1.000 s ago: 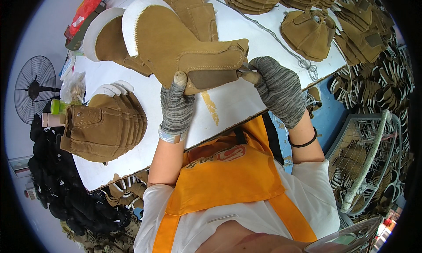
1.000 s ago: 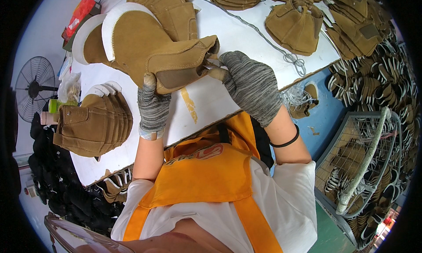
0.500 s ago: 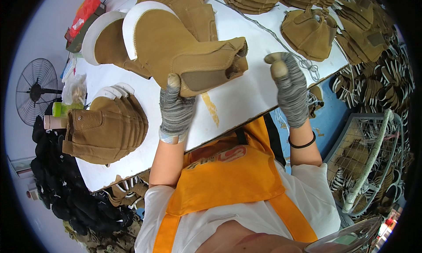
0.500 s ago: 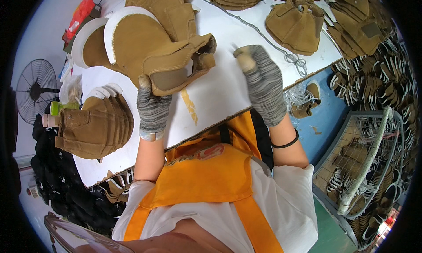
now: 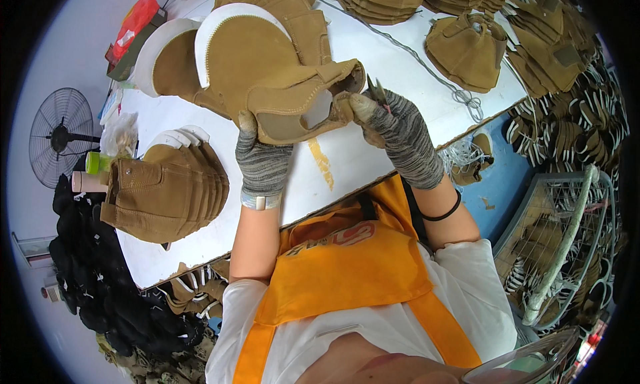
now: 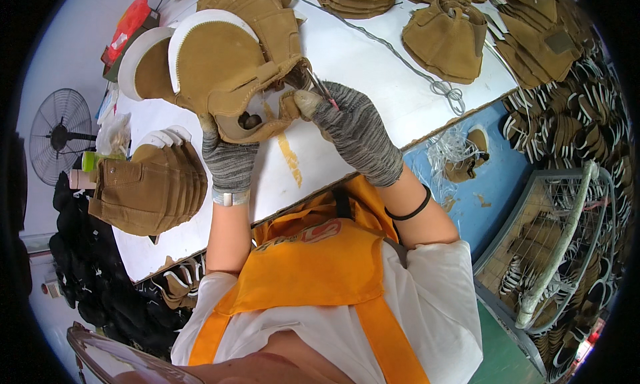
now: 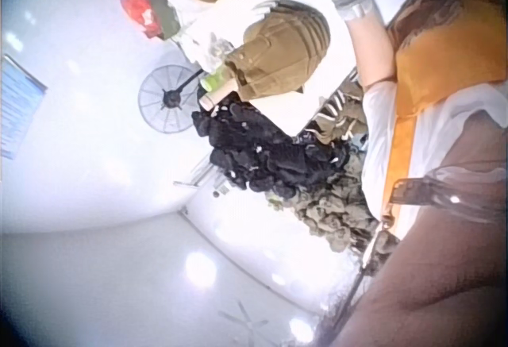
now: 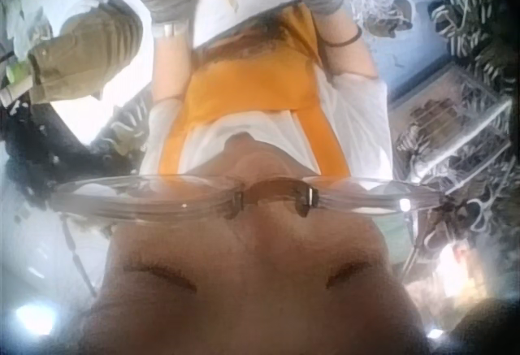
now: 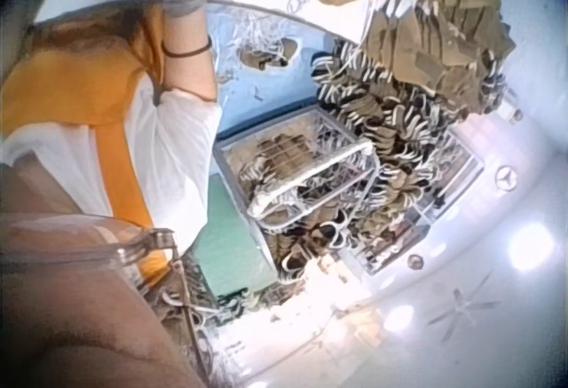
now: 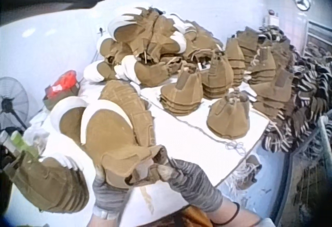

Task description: The person trims excess material from tan shoe uppers using shears, handling pieces one at a time and placing them on a stack at a workstation.

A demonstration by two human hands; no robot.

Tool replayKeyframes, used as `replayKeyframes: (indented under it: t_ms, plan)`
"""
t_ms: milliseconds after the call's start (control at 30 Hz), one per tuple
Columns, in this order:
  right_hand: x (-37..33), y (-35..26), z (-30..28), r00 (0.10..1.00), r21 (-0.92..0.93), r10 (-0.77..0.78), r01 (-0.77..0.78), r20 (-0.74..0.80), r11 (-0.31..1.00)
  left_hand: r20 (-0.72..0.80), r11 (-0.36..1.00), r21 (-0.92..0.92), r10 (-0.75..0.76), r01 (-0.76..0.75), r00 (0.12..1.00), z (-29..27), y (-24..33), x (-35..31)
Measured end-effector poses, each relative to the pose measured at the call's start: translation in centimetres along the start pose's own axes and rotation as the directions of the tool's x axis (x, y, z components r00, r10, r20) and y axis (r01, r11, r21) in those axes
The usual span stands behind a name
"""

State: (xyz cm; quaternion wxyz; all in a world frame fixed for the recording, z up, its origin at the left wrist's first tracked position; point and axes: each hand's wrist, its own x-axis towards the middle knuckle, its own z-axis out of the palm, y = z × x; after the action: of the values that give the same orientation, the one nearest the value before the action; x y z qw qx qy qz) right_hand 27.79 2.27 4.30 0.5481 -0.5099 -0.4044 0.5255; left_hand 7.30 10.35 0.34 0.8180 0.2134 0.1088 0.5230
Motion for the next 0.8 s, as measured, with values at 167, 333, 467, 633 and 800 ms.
replayKeyframes:
  t_ms: [167, 333, 467, 633, 800]
  plan:
    - [-0.4, 1.9, 0.1, 0.994, 0.106, -0.110, 0.109, 0.003, 0.988, -0.001, 0.998, 0.031, 0.050, -0.050, 0.999, 0.4, 0.2, 0.1]
    - [-0.5, 0.8, 0.4, 0.996, 0.048, -0.018, 0.023, -0.086, 0.999, 0.013, 0.983, 0.166, 0.075, -0.076, 0.997, 0.3, -0.1, 0.0]
    - [-0.5, 1.1, 0.3, 0.999, 0.236, 0.048, -0.042, -0.021, 0.971, 0.021, 0.982, 0.178, 0.063, -0.066, 0.998, 0.5, -0.1, -0.1]
    - [-1.0, 3.4, -1.4, 1.000, 0.147, -0.021, 0.024, -0.021, 0.989, 0.086, 0.973, 0.217, 0.062, -0.079, 0.994, -0.1, -0.2, 0.1]
    - [-1.2, 2.7, -2.0, 0.980, -0.065, -0.019, 0.006, -0.200, 0.998, 0.109, 0.735, 0.674, 0.011, -0.082, 0.994, -0.3, 0.4, -0.4]
